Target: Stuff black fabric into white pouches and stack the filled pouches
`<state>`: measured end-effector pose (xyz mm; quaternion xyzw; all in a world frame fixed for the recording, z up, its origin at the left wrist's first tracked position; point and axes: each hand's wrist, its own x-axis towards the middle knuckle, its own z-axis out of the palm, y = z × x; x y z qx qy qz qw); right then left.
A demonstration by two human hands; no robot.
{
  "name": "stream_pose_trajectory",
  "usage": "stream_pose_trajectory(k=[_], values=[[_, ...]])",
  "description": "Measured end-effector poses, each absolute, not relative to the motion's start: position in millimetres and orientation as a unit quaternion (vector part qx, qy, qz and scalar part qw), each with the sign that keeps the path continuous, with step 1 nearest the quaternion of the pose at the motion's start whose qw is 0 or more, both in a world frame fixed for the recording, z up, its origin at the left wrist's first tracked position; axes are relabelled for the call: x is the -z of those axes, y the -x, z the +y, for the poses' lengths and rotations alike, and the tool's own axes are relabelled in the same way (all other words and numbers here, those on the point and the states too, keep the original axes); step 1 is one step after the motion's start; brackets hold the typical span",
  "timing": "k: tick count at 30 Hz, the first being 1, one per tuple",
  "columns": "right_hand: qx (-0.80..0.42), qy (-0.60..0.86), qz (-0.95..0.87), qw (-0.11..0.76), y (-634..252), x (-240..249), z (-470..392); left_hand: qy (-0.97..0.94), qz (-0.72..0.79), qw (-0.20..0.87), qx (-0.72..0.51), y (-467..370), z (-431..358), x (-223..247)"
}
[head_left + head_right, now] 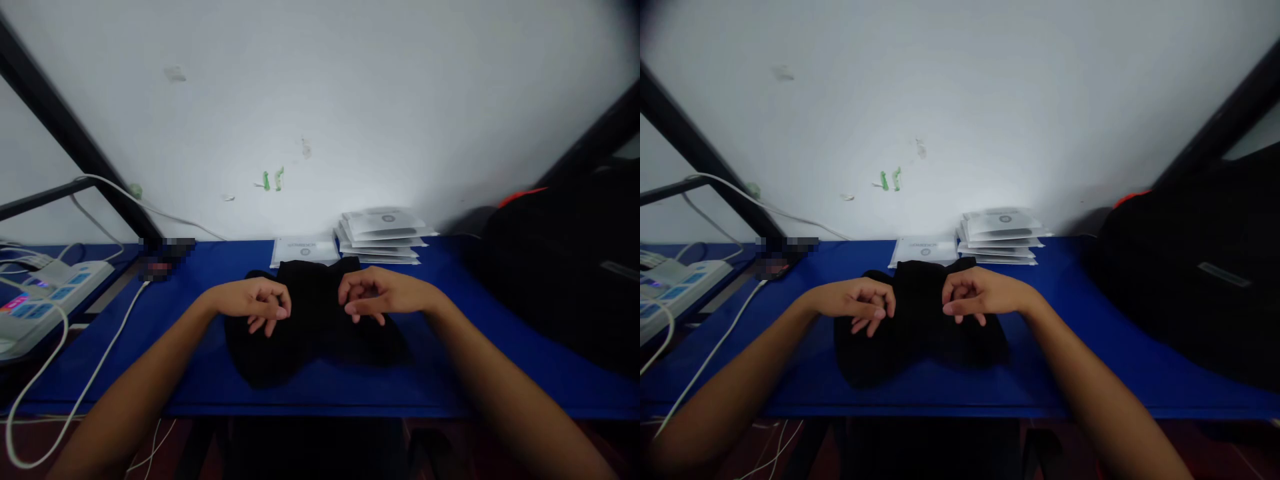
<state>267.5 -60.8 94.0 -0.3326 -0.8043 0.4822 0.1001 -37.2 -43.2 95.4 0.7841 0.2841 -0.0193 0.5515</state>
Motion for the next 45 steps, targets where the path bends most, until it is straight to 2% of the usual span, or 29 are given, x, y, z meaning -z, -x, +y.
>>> stream_pose_trajectory(k=[2, 4, 6, 8, 10, 14, 29, 34, 39, 42, 45], values=[[-0.410, 0.365, -0.819, 0.167, -269.8, -92.3, -56.8, -0.833, 0.314, 0.452, -0.059, 29.3, -43.6, -84.7], [-0.256, 0.410, -0.839, 0.252, -275.4, -85.1, -46.6, -0.881, 0.337, 0.311, -0.118, 21.3, -43.5, -71.4], [-0.079, 0.448, -0.836, 0.307, -286.7, -76.2, -33.3, -0.912, 0.339, 0.196, -0.123, 15.8, -43.6, -59.4], [0.066, 0.482, -0.819, 0.303, -303.1, -68.0, -20.0, -0.928, 0.331, 0.148, -0.089, 13.6, -44.1, -50.9], [0.144, 0.518, -0.804, 0.253, -320.7, -61.2, -8.7, -0.931, 0.330, 0.148, -0.045, 13.3, -44.7, -45.9], [0.186, 0.577, -0.779, 0.163, -341.9, -51.5, 8.5, -0.929, 0.335, 0.154, -0.014, 13.1, -45.4, -40.7], [0.206, 0.573, -0.790, 0.065, -350.9, -70.3, 44.1, -0.943, 0.296, 0.151, -0.035, 7.4, -57.0, -44.9], [0.271, 0.595, -0.752, 0.089, -336.2, -70.9, 38.4, -0.944, 0.299, 0.136, -0.035, 8.0, -58.0, -43.7], [0.304, 0.543, -0.761, 0.186, -307.2, -78.7, 11.4, -0.944, 0.300, 0.126, -0.050, 6.0, -57.4, -40.7], [0.321, 0.481, -0.789, 0.209, -278.9, -81.4, -18.9, -0.922, 0.348, 0.102, -0.137, 3.8, -55.4, -41.8], [0.309, 0.419, -0.830, 0.198, -248.4, -74.0, -48.4, -0.882, 0.380, 0.007, -0.280, 5.4, -54.4, -45.5]])
